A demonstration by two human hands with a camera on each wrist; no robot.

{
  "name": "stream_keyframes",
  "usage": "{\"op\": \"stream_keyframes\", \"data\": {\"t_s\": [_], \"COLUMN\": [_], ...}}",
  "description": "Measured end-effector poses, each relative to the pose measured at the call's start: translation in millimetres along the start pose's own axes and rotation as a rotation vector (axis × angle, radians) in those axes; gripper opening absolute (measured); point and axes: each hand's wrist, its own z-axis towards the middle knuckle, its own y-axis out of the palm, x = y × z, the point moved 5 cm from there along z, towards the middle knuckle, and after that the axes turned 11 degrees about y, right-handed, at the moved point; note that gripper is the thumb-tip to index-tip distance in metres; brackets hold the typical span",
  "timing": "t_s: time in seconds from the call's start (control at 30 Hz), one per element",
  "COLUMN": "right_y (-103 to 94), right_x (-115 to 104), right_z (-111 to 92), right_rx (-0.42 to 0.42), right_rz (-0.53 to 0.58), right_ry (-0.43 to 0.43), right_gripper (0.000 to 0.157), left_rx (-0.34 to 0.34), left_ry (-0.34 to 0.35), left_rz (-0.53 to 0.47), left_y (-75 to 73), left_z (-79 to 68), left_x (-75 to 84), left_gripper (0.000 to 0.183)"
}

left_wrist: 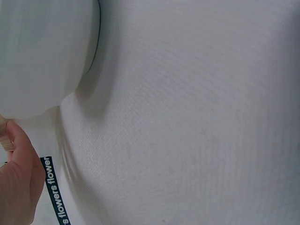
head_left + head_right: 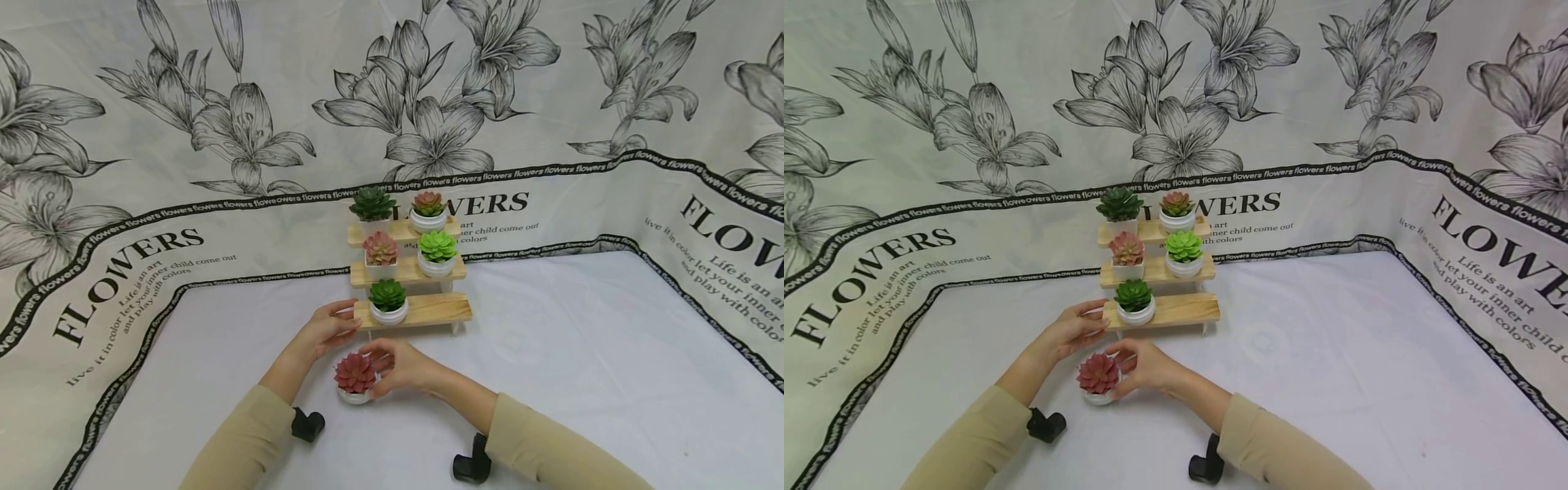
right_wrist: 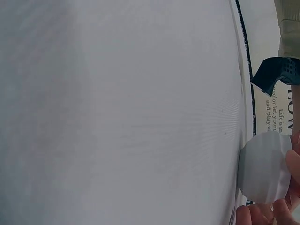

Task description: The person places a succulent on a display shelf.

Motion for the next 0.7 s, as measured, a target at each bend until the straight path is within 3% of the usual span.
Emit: {"op": "stream_keyframes", "data": {"t_s": [0.27, 0.7], "right_y": [8.0, 10.8], "right_x": [-2, -5], "right_z": [5, 6], "right_rx": [-0.061, -0.054], "right_rz": [-0.018, -0.059], "right_ry": [-0.03, -0.007], "right_gripper": [0.061, 0.058], "left_rx": [-0.003, -0.019], "left_ry": [0.011, 0.018], "left_rz": [-0.01, -0.011], "left_y": [-0.3, 0.4], "left_z": [-0.2, -1.0], "left_x": [0.2, 1.3], "left_gripper": [0.055, 0.056]}}
